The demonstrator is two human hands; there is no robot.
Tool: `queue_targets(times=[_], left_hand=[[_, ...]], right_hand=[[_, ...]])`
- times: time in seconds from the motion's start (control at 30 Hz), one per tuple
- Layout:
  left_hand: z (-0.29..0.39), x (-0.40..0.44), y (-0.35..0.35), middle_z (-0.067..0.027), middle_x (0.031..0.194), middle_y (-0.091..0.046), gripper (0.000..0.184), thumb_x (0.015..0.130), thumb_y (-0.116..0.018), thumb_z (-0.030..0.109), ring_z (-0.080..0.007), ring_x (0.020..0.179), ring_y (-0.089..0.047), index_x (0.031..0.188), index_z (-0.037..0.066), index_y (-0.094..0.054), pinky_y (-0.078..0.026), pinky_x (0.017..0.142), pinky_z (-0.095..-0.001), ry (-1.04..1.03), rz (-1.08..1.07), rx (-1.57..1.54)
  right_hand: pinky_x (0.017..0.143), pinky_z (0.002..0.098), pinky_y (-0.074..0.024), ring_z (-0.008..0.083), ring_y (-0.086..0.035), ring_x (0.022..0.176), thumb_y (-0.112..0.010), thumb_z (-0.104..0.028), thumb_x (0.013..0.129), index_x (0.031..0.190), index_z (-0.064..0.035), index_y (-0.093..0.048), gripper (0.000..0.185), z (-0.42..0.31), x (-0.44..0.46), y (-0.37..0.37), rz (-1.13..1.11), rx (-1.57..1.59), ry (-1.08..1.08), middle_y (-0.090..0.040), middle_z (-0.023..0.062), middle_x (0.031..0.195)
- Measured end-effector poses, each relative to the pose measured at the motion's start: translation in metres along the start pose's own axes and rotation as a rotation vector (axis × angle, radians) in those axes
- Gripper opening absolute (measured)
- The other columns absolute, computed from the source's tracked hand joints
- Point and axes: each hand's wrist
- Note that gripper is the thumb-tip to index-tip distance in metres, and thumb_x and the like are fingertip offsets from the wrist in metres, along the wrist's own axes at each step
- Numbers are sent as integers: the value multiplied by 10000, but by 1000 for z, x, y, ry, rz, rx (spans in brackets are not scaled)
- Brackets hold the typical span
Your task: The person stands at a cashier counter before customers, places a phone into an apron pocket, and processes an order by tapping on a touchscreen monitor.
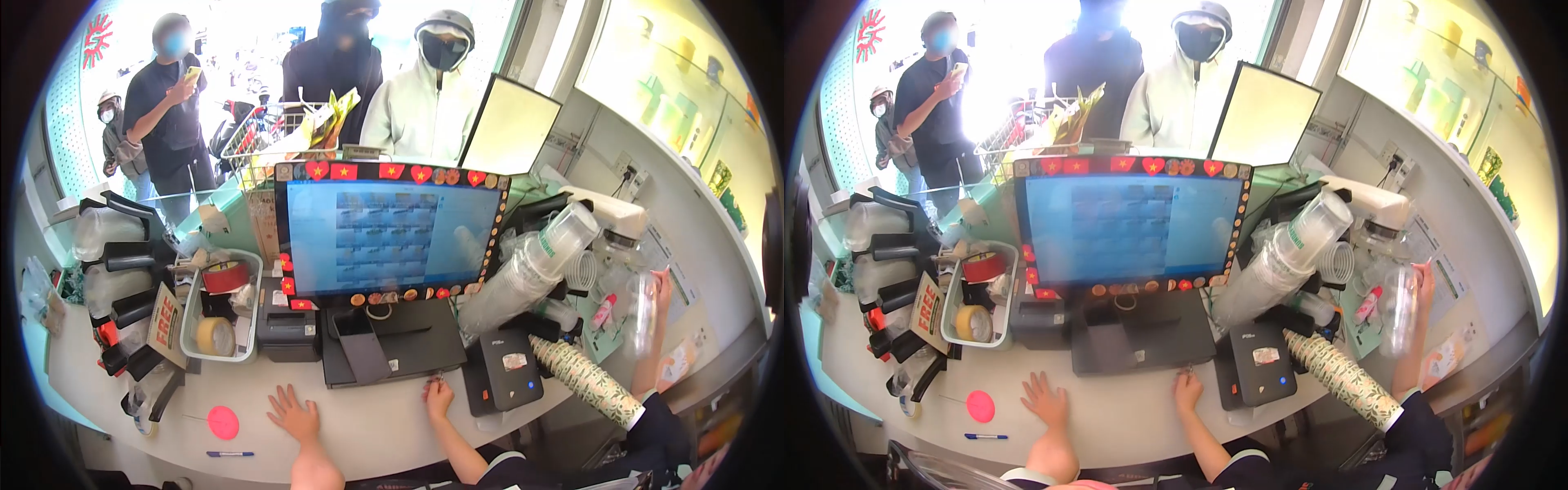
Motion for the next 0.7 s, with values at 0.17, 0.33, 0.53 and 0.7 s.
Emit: queue_targets(times=[0.17,0.33,0.53,0.7], left_hand=[[5,0,7,-31,1419,-299,615,698,-533,290,-290,1342,-187,1291,177,-419,-95,1055,-554,20,-22,16],[6,0,4,-26,1423,-292,617,699,-536,283,-286,1343,-184,1295,176,-415,-89,1061,-544,15,-11,22],[7,1,7,-28,1422,-292,616,702,-535,274,-282,1342,-186,1297,175,-411,-83,1064,-539,18,-16,15],[5,-1,5,-32,1420,-296,616,699,-537,273,-285,1340,-189,1294,172,-413,-83,1066,-536,0,9,9]], right_hand=[[369,242,-415,109,-520,425,-465,-84,860,787,-3,-567,150,4,3,-1,15,-42,37,-550,51,570],[450,311,-435,157,-538,437,-474,-146,828,689,-8,-554,212,9,8,0,15,-170,109,-533,58,494],[472,337,-427,193,-547,456,-451,-142,828,655,-14,-547,236,-4,3,-5,2,-218,123,-535,80,498],[499,346,-433,220,-560,477,-416,-190,852,671,-19,-569,292,9,6,-2,-47,-220,151,-543,86,512]])
Point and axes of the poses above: each hand's wrist, its own x-axis towards the middle knuckle, its own y-axis out of the back of the hand, z = x × y
